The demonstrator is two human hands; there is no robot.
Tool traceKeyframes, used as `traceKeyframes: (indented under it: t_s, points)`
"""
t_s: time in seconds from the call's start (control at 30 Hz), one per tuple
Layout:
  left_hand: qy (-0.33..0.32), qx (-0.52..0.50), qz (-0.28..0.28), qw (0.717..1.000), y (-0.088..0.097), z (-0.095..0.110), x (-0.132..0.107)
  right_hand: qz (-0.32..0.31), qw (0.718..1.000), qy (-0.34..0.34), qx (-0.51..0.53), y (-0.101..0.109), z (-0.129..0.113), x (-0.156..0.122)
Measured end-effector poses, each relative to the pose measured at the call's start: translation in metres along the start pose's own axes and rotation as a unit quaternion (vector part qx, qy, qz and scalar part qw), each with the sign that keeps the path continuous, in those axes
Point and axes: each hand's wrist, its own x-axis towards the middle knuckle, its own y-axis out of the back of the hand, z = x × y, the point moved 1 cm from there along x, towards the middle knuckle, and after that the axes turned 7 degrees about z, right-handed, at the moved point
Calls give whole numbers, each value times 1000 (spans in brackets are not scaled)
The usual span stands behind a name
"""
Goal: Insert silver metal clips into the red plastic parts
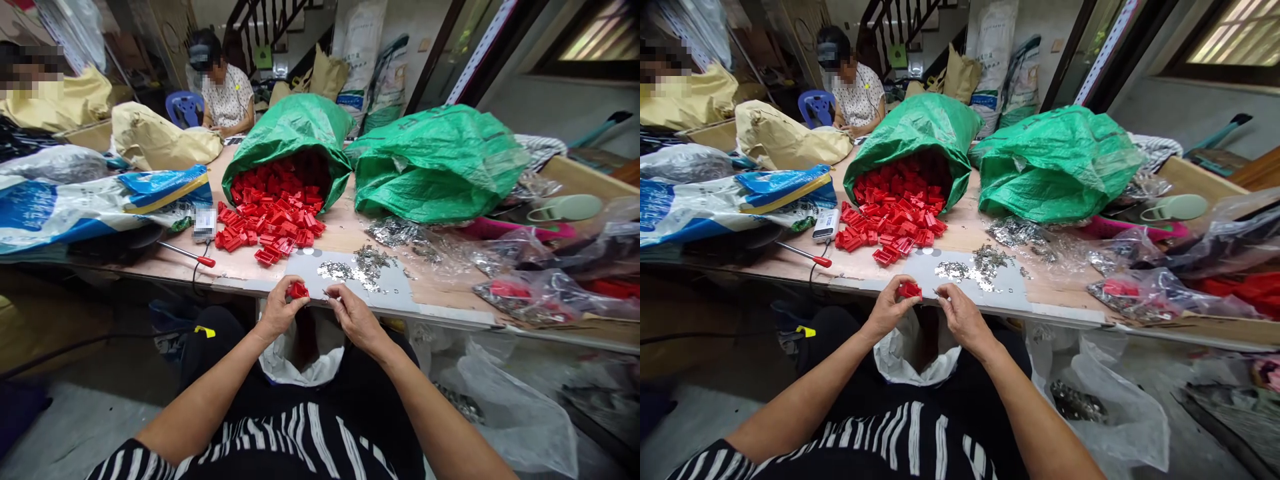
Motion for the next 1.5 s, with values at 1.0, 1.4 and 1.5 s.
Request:
traceKeyframes:
  t_s: [1.0,1.4,1.5]
  points:
    - [441,-538,36,717,-1,26,-41,-71,996,2,58,-16,-38,-6]
    - [451,-449,35,771,2,-14,-58,-149,989,-23,5,-23,-25,16]
    - [465,-335,-2,819,4,-28,-63,-99,991,17,-85,-30,-22,40]
